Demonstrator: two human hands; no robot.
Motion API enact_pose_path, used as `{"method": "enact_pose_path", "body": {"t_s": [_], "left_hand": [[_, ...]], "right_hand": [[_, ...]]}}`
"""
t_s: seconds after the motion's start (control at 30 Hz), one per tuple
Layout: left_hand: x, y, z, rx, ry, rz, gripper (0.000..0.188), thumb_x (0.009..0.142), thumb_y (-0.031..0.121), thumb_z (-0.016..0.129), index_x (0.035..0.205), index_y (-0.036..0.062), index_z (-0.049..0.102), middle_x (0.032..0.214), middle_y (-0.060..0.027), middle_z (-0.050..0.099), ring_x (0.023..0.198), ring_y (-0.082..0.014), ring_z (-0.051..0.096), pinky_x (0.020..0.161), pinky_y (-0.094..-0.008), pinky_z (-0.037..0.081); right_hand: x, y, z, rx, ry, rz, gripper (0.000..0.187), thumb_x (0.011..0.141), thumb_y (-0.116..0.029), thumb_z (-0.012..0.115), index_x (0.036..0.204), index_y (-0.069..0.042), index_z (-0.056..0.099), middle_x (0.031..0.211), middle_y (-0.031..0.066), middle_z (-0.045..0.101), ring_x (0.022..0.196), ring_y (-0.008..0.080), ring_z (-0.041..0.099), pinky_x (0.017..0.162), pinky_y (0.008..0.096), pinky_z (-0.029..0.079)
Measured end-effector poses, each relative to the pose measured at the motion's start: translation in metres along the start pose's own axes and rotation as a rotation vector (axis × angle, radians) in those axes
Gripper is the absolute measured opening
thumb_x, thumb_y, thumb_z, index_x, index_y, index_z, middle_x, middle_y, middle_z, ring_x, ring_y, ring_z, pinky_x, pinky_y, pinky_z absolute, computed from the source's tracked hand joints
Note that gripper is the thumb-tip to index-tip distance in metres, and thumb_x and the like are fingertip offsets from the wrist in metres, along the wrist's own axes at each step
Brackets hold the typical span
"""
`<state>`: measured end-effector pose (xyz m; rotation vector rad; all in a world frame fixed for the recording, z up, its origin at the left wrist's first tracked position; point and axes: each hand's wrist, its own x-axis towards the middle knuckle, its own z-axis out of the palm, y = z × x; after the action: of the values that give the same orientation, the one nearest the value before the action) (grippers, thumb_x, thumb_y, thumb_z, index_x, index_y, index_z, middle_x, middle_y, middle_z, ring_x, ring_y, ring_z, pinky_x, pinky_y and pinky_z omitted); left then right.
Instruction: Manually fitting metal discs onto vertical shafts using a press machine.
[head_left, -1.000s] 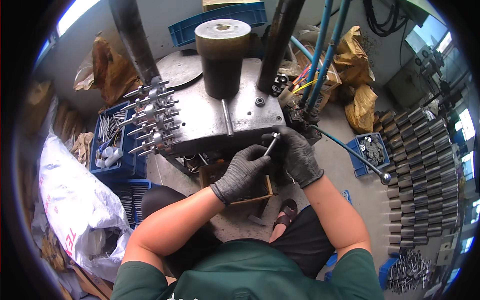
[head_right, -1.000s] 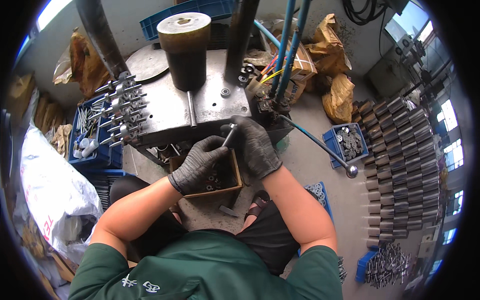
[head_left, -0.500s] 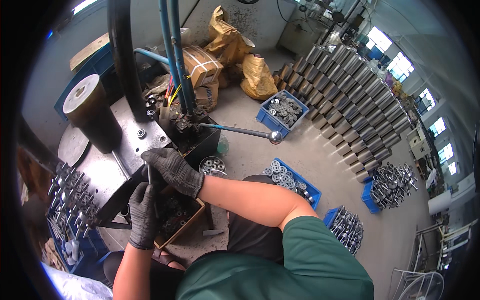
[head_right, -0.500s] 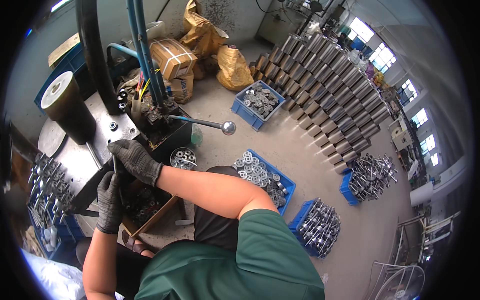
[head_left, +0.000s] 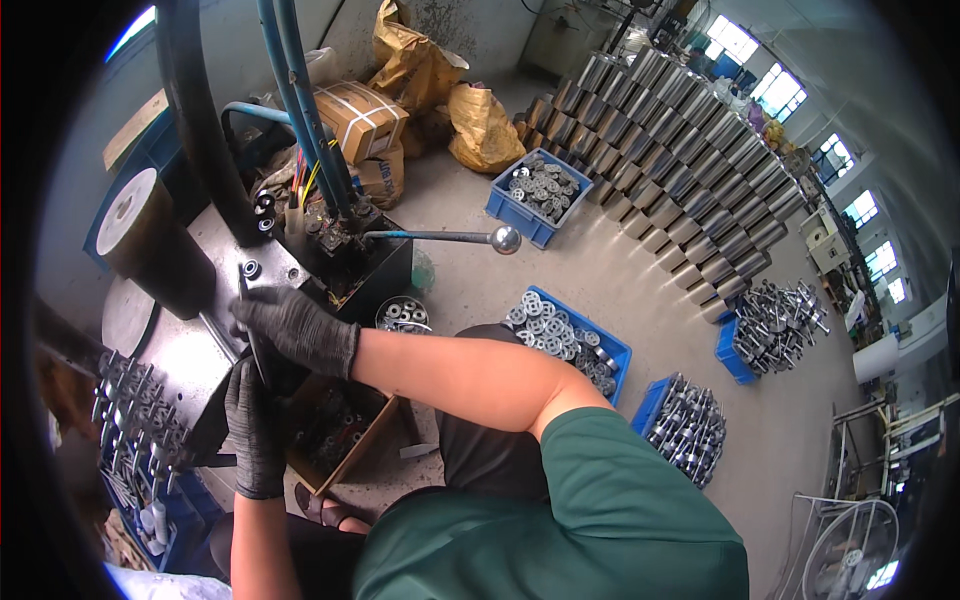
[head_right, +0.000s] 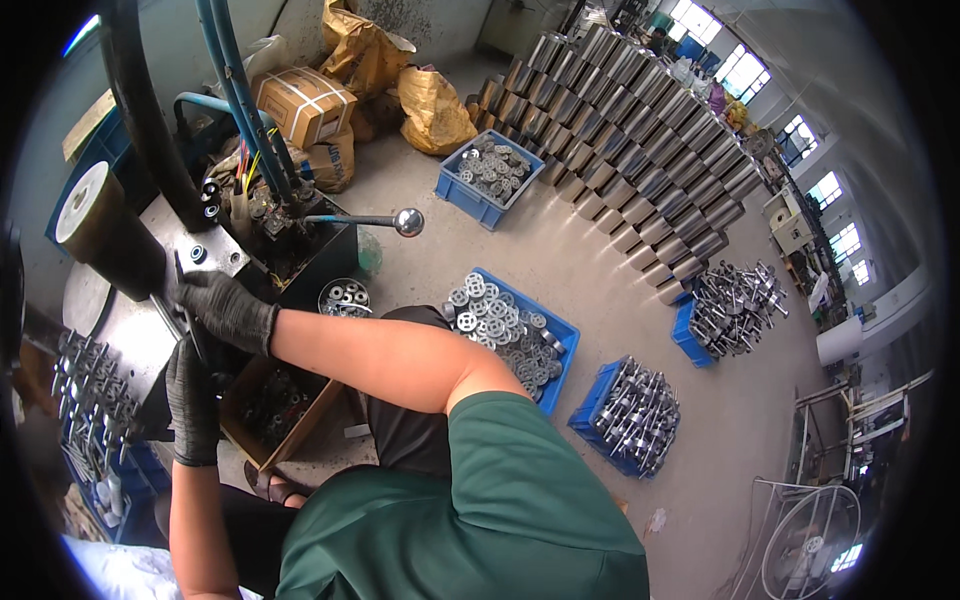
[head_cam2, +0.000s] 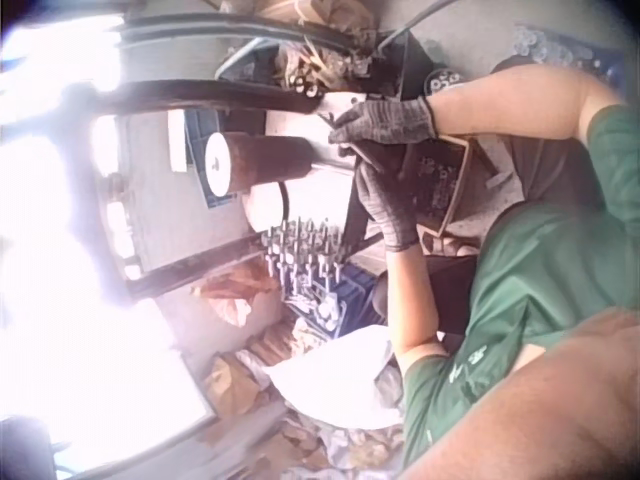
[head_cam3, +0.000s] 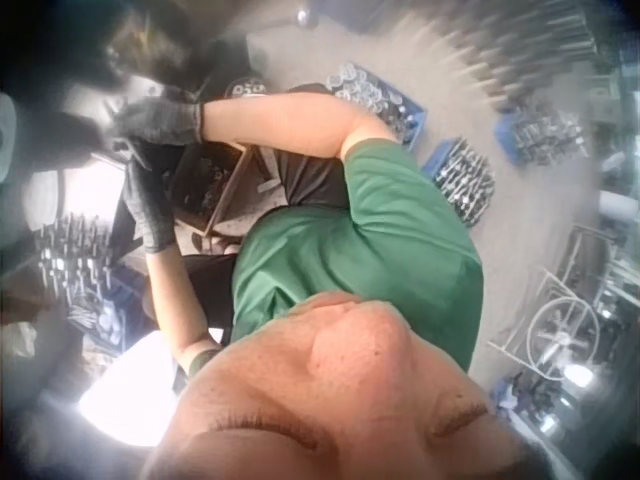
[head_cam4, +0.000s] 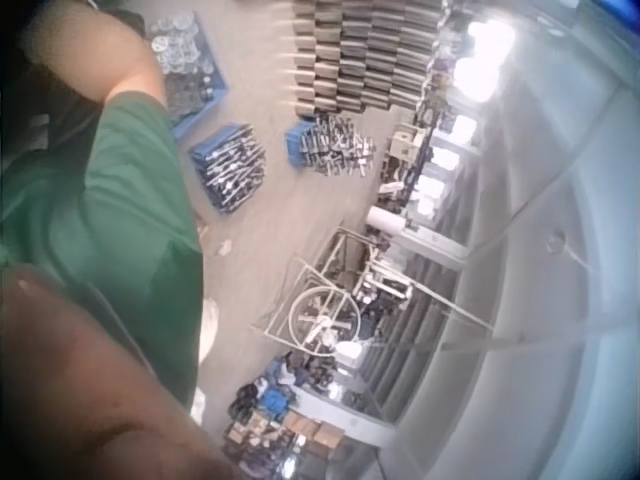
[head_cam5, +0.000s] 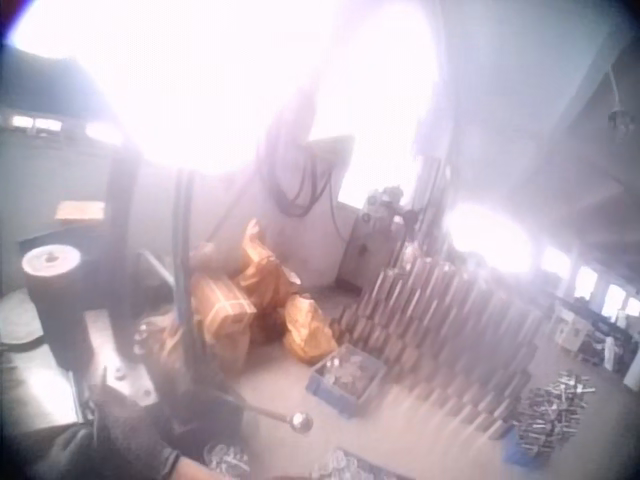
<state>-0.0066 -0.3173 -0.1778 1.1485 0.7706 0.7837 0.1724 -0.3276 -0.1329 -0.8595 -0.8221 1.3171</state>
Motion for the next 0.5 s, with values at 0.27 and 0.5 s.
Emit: {"method": "enact_pose_path", "body": {"t_s": [0.27,0.5], "left_hand": [[0.0,-0.004,0.018,0.138,-0.067,-0.094,0.036,0.104,0.032,0.06,0.13,0.0068,0.061,0.107,-0.0038,0.067,0.084,-0.012,0.065,0.071,-0.0249,0.053],[-0.001,-0.014,0.028,0.459,-0.241,0.014,0.025,0.102,0.019,0.059,0.119,0.0026,0.066,0.104,-0.0026,0.067,0.098,-0.0112,0.059,0.09,-0.0274,0.049]], "right_hand": [[0.093,0.033,-0.025,-0.456,0.312,-0.946,0.021,0.103,-0.019,0.063,0.114,-0.001,0.064,0.091,0.0064,0.07,0.089,0.0167,0.068,0.082,0.0318,0.055],[0.109,0.053,-0.078,-0.463,0.15,-0.519,0.022,0.098,-0.019,0.065,0.109,0.001,0.067,0.081,0.0057,0.067,0.078,0.013,0.063,0.075,0.0326,0.053]]}}
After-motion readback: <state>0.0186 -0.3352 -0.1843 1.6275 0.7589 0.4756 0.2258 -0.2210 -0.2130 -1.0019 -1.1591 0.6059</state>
